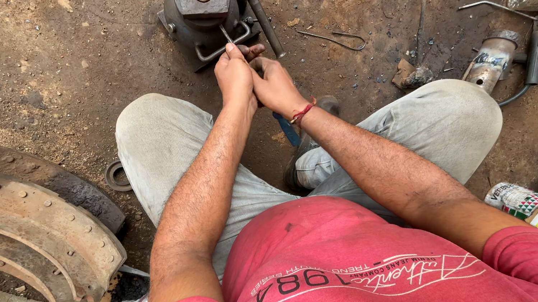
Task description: The person works on a heavy automotive component on the floor, using a metal rod to pry or position internal parts, and then uses a screwdriver to adjust or secure a small pin inside the housing.
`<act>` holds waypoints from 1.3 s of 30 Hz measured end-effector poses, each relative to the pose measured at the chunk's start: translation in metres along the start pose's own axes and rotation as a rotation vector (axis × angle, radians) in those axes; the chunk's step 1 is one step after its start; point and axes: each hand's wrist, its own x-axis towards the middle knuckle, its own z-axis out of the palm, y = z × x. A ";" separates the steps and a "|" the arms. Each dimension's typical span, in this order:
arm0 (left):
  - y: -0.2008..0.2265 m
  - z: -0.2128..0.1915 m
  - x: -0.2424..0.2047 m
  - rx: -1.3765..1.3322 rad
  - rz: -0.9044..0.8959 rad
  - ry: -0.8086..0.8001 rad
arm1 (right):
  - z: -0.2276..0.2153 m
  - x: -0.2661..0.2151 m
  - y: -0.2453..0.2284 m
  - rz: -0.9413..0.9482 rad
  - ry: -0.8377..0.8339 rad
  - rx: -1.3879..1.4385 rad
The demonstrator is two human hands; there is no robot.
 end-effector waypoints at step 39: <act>-0.014 -0.002 0.012 -0.085 0.000 -0.011 | 0.006 0.001 0.004 -0.061 0.073 -0.260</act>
